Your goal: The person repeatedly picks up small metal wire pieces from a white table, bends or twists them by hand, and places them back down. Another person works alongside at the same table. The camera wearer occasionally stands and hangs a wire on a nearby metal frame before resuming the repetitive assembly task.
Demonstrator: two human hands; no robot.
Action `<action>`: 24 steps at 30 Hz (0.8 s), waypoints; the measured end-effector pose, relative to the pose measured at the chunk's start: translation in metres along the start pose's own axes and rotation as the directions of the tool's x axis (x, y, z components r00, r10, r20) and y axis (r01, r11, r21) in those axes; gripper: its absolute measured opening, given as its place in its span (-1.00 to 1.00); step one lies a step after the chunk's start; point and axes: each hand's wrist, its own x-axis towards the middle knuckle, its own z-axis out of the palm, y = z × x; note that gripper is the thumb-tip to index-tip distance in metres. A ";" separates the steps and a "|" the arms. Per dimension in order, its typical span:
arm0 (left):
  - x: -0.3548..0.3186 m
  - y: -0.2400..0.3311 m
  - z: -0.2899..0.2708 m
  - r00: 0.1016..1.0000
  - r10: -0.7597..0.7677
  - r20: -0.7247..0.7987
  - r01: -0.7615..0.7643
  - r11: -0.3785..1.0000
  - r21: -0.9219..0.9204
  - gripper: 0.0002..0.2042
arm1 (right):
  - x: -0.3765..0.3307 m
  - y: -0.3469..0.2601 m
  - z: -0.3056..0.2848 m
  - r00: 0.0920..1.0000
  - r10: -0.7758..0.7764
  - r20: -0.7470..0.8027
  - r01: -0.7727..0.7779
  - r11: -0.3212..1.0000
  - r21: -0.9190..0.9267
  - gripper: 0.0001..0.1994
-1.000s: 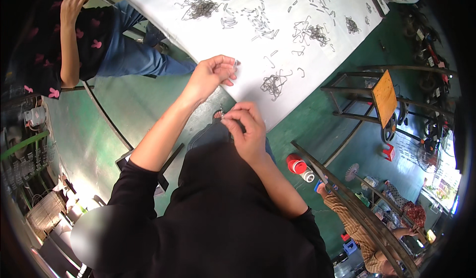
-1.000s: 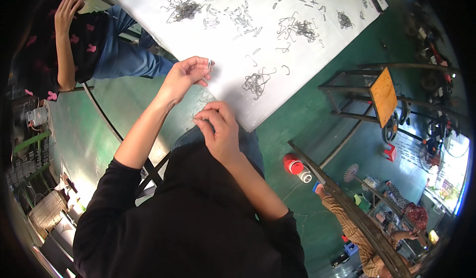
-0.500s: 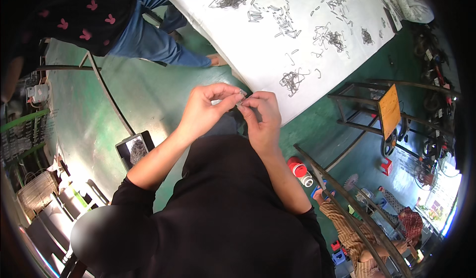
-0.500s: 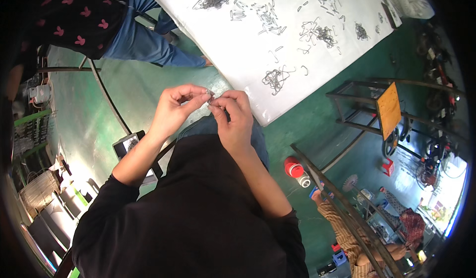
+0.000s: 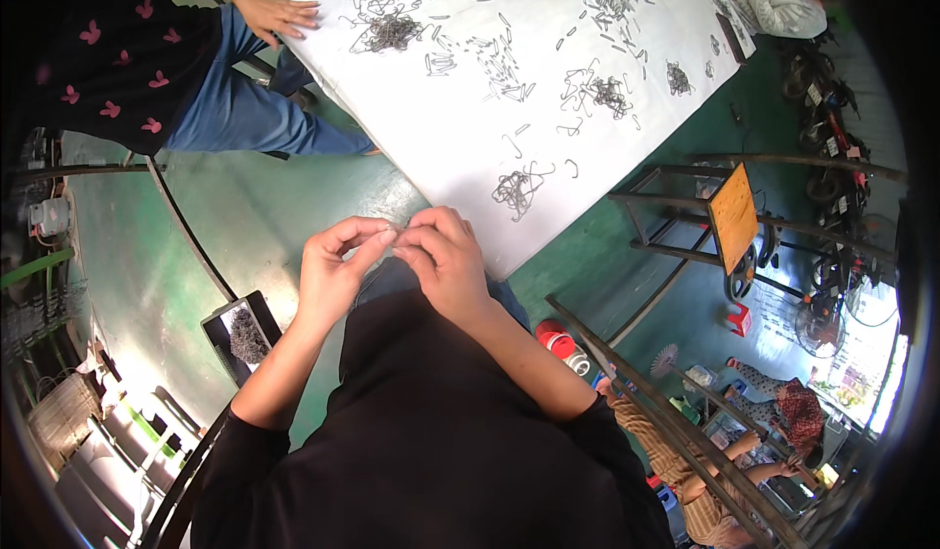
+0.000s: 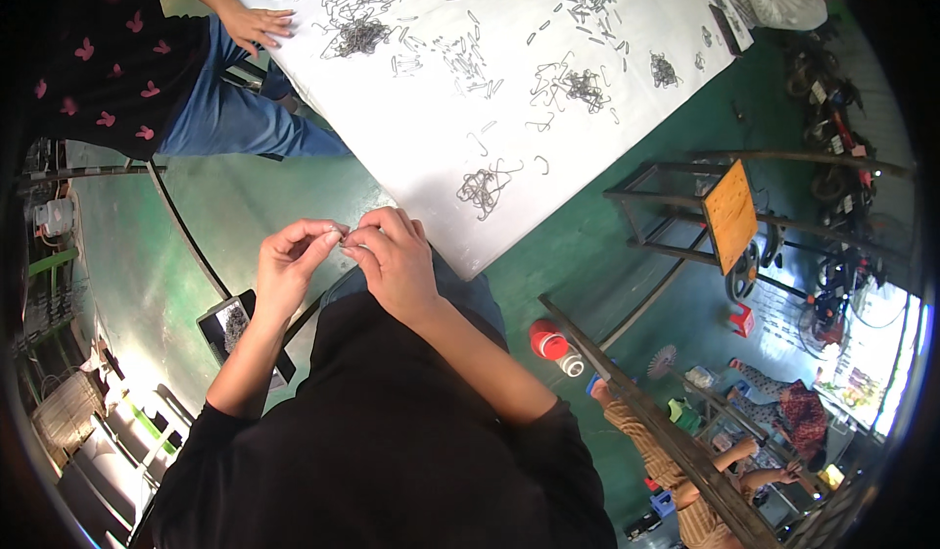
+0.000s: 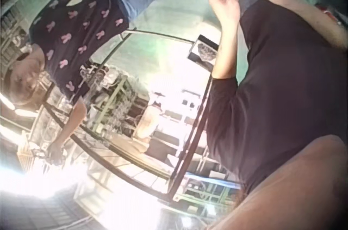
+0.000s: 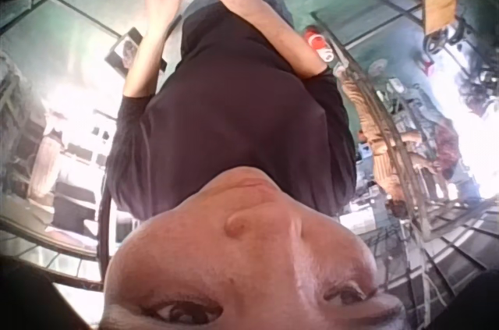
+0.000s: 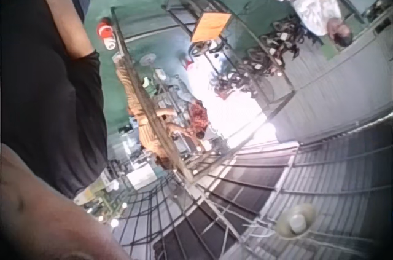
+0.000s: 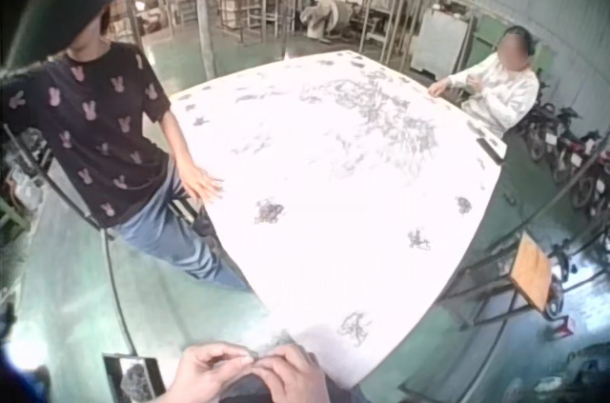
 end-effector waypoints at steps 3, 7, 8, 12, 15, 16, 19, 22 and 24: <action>0.000 0.003 0.002 0.999 0.048 -0.026 -0.047 0.999 0.020 -0.92 | 0.009 0.001 -0.004 0.999 -0.005 0.047 0.004 1.000 0.009 -0.93; 0.002 0.002 0.005 0.986 0.162 -0.050 -0.158 0.985 0.069 -0.91 | 0.019 0.003 -0.009 0.996 -0.001 0.088 -0.003 0.999 0.043 -0.92; 0.002 0.000 0.006 0.983 0.173 -0.059 -0.169 0.983 0.071 -0.90 | 0.020 0.005 -0.010 0.997 -0.016 0.082 0.011 0.998 0.058 -0.90; 0.004 -0.008 0.010 0.956 0.280 -0.088 -0.269 0.956 0.117 -0.88 | 0.024 0.030 -0.027 0.992 0.028 0.121 -0.039 0.995 0.094 -0.86; 0.004 -0.012 0.011 0.945 0.307 -0.110 -0.291 0.946 0.142 -0.86 | 0.056 0.097 -0.064 0.944 0.329 -0.023 -0.323 0.937 0.132 -0.83; 0.004 -0.013 0.012 0.945 0.304 -0.119 -0.286 0.947 0.149 -0.86 | 0.074 0.123 -0.078 0.919 0.351 -0.179 -0.368 0.927 -0.070 -0.84; 0.004 -0.013 0.013 0.940 0.306 -0.150 -0.284 0.946 0.154 -0.86 | 0.111 0.179 -0.120 0.736 0.584 -0.343 -0.677 0.623 -0.393 -0.78; 0.003 -0.012 0.013 0.943 0.302 -0.142 -0.276 0.945 0.177 -0.87 | 0.141 0.208 -0.130 0.617 0.705 -0.350 -0.764 0.427 -0.484 -0.74; 0.002 -0.011 0.013 0.939 0.311 -0.149 -0.277 0.938 0.210 -0.87 | 0.151 0.216 -0.123 0.645 0.688 -0.332 -0.710 0.381 -0.592 -0.74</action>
